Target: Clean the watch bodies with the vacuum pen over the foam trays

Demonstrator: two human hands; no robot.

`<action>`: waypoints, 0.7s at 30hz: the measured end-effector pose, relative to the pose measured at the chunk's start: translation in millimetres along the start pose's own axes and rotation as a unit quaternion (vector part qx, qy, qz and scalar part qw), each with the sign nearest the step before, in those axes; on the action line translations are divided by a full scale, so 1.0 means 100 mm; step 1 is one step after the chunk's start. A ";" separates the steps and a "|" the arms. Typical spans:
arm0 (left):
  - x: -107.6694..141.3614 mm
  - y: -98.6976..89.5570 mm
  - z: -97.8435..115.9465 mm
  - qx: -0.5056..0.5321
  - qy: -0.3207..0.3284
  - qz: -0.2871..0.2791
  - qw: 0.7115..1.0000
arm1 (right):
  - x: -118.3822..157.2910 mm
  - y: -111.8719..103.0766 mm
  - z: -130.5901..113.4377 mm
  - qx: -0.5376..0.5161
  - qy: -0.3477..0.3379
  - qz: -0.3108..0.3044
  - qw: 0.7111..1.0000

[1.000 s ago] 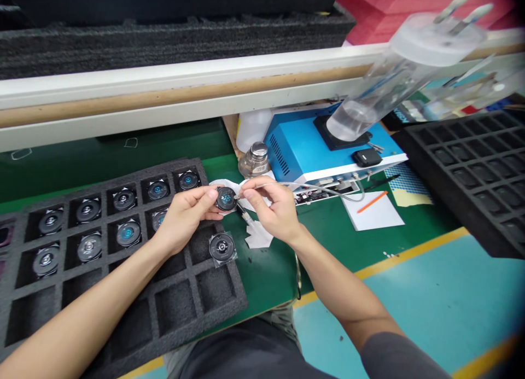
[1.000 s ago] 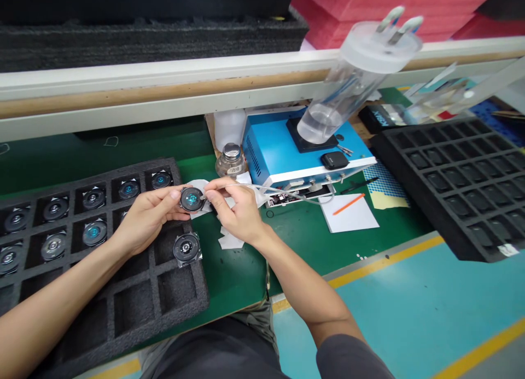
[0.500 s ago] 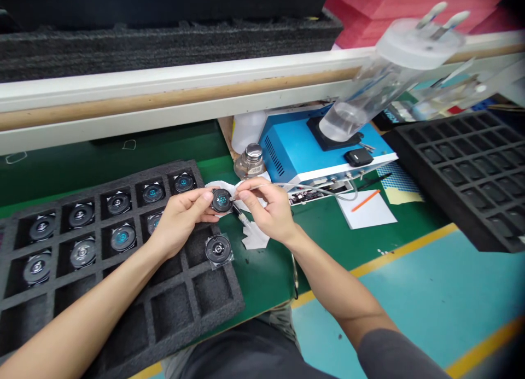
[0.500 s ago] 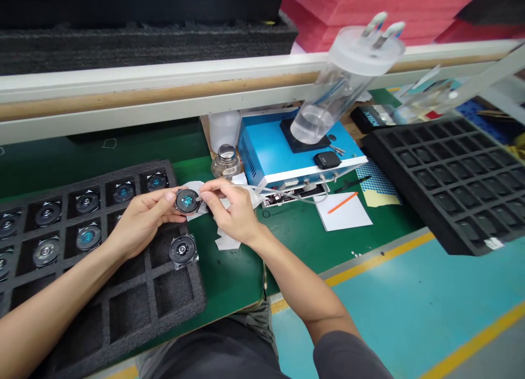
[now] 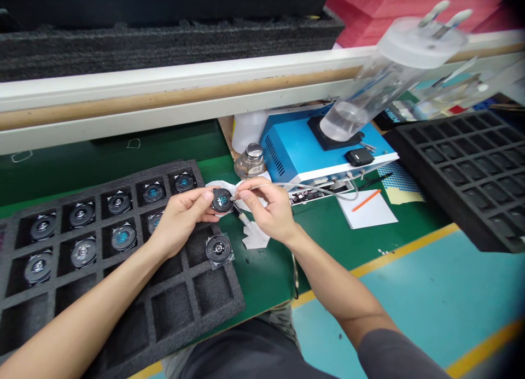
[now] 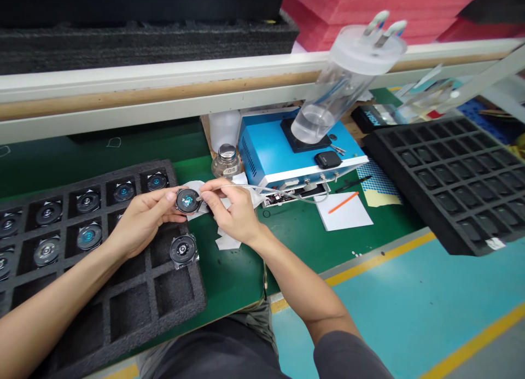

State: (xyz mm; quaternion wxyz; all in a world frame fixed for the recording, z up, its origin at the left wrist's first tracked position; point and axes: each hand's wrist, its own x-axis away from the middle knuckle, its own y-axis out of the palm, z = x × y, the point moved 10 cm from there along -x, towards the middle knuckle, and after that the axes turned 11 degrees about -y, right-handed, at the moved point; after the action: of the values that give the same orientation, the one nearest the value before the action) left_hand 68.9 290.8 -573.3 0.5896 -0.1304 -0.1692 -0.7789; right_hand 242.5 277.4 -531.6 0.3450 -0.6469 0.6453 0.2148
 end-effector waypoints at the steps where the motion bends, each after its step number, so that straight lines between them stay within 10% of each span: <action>1: 0.00 0.00 0.00 0.000 0.000 -0.001 1.000 | 0.00 0.00 0.00 0.001 0.001 0.000 1.000; 21: 0.01 0.01 0.01 -0.005 -0.002 -0.004 1.000 | 0.02 0.00 0.01 0.000 0.009 -0.004 1.000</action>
State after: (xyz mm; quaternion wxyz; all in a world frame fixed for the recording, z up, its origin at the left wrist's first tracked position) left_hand 69.9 290.3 -572.5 0.5856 -0.1340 -0.1670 -0.7818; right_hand 242.6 276.9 -533.9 0.3397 -0.6515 0.6458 0.2077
